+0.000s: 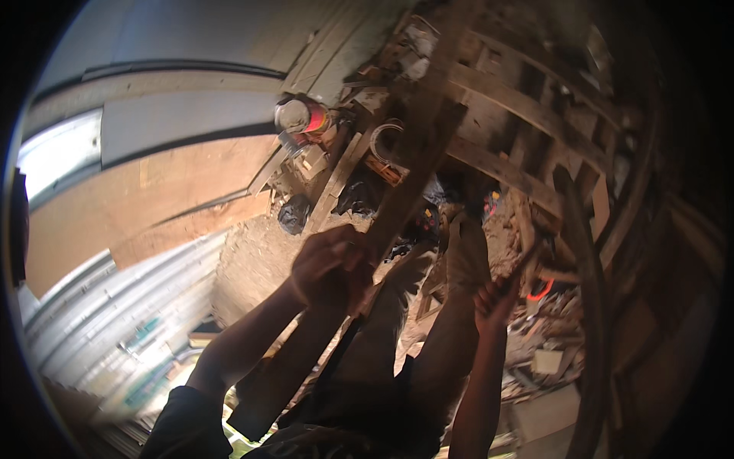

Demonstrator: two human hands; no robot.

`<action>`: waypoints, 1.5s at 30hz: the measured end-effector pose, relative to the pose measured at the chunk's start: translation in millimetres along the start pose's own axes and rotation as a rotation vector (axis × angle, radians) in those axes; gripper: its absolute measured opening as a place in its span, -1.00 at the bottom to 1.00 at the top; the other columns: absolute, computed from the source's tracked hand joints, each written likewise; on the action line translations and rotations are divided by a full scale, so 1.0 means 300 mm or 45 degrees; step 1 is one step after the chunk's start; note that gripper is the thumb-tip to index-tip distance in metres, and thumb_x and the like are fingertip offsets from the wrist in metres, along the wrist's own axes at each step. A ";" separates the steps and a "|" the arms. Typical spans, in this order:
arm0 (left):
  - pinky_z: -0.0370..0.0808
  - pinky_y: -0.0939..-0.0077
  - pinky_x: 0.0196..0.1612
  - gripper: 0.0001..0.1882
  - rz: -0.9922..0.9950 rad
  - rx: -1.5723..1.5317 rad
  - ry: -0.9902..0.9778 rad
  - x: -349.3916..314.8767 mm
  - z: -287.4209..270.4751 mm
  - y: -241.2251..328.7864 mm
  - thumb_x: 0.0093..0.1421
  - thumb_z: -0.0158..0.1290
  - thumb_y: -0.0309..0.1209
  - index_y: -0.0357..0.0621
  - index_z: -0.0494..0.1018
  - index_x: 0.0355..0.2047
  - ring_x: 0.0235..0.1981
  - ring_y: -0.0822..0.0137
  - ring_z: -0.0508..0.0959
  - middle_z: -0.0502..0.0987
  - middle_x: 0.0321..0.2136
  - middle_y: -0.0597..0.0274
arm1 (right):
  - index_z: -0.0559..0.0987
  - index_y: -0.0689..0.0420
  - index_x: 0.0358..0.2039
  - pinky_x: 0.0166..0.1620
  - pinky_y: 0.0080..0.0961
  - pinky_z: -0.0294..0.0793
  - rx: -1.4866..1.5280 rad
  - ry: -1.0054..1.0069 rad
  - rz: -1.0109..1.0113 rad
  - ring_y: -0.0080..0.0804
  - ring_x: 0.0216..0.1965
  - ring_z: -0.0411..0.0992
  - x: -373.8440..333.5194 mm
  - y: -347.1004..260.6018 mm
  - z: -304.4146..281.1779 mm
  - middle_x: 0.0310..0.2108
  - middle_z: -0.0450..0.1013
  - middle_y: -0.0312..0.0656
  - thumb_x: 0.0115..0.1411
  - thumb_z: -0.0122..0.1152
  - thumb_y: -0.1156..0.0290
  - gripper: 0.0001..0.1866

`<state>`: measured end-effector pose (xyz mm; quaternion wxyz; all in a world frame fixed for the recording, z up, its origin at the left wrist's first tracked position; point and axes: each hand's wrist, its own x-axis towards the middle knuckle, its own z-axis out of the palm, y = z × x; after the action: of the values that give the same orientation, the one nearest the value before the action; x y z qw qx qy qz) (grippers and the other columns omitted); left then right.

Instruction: The person uses a hammer to drive nails into wooden planks and assembles a wooden frame structure. They repeatedly position planks, hammer nails, and adjust the frame within a cluttered workshop.

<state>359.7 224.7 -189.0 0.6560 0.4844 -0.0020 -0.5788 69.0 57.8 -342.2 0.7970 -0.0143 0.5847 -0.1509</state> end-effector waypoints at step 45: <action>0.34 0.09 0.13 -0.62 0.372 0.419 0.156 -0.471 0.192 0.284 0.39 -0.25 -0.23 -0.36 0.36 -0.14 -0.02 0.07 0.50 0.52 -0.15 -0.09 | 0.33 0.15 0.03 -0.57 -0.27 0.46 -1.462 0.180 -0.389 -0.27 -0.66 0.48 -0.390 -0.022 -0.108 -0.49 0.48 0.00 0.29 0.01 0.02 -0.50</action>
<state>345.2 284.0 -25.2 0.6439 0.6137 -0.1267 -0.4390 5.4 86.6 -242.6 0.5901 -0.5167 0.6157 0.0757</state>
